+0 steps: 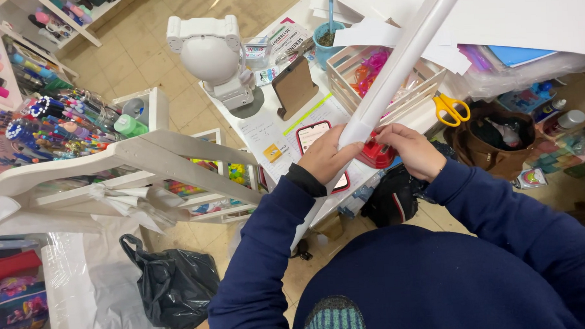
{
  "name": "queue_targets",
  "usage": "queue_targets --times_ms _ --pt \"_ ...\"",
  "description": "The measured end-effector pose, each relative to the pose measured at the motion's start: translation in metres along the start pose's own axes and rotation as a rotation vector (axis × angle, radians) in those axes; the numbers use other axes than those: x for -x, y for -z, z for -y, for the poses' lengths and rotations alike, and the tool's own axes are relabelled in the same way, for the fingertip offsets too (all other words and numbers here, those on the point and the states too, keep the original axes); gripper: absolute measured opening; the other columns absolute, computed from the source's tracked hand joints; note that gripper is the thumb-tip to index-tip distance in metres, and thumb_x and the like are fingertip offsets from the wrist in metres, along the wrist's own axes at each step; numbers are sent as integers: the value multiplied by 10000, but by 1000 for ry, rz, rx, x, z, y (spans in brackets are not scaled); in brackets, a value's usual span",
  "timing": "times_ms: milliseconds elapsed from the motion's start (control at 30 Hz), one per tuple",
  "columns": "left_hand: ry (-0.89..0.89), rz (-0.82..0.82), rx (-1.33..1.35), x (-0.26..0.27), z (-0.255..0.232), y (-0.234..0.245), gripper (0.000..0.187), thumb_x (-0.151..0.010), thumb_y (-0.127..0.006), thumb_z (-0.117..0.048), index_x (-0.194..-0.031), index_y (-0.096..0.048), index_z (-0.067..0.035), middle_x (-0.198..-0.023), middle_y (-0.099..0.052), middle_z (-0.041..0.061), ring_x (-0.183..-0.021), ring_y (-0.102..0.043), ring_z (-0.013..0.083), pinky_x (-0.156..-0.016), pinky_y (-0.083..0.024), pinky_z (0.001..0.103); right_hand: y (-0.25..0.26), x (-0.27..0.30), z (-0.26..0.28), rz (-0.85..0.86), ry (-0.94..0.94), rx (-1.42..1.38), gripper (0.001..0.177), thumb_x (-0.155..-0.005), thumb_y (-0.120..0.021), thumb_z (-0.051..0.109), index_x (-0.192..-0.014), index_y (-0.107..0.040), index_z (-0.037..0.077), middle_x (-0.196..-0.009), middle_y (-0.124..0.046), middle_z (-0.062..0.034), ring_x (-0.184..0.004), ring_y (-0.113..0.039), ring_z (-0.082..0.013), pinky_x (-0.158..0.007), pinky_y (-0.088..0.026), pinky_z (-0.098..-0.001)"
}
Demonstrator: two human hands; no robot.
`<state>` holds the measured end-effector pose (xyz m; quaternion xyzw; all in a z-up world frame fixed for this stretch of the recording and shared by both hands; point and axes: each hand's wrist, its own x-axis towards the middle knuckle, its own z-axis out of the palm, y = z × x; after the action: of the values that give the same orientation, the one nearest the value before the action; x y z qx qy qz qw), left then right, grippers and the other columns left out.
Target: Cutting a piece of white paper and wrapping it around a cardboard tube, then securing it with tape.
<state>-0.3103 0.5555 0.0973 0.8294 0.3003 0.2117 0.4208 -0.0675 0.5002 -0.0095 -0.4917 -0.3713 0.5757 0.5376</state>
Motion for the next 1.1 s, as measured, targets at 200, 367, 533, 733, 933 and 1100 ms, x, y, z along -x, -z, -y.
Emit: queue_targets --times_ms 200,367,533,733,933,1100 --pt "2 -40 -22 8 -3 0 514 -960 -615 -424 -1244 -606 5 -1119 -680 222 -1071 -662 347 -933 -503 403 1 1 -6 -1 48 101 160 -1003 -599 159 -1057 -657 20 -1115 -702 -38 -976 -637 -110 -897 -498 -264" --pt "-34 49 -48 14 -12 -3 482 -969 -625 -415 -1210 -620 3 -1092 -690 221 -1061 -659 358 -931 -508 415 10 -3 -18 11 -19 76 192 -1024 -619 158 -1129 -663 4 -1052 -688 -63 -934 -626 -120 -860 -508 -268" --pt "-96 73 -135 16 -11 -11 474 -963 -625 -389 -1245 -599 -8 -1106 -689 214 -1059 -659 379 -906 -514 442 8 1 -10 19 13 51 289 -988 -606 132 -1239 -668 4 -1111 -726 -41 -988 -659 -102 -910 -525 -256" --pt "-140 100 -183 14 -1 -19 483 -972 -626 -380 -1278 -582 -9 -1139 -669 236 -1056 -653 405 -902 -514 462 1 17 16 6 106 345 293 -970 -628 132 -1240 -676 28 -1047 -735 -26 -933 -661 -102 -846 -533 -274" --pt "-88 86 -128 14 -8 -20 487 -986 -593 -390 -1277 -567 0 -1118 -686 237 -1044 -673 399 -898 -526 449 17 18 9 -72 146 174 246 -984 -657 146 -1178 -687 -1 -1060 -725 -28 -967 -646 -89 -908 -507 -253" --pt "-45 82 -99 15 -10 -19 495 -985 -586 -396 -1280 -580 1 -1090 -701 255 -1024 -687 408 -884 -532 450 20 46 16 -64 69 141 214 -961 -668 165 -1083 -702 -7 -1031 -730 -28 -983 -650 -94 -917 -493 -243"
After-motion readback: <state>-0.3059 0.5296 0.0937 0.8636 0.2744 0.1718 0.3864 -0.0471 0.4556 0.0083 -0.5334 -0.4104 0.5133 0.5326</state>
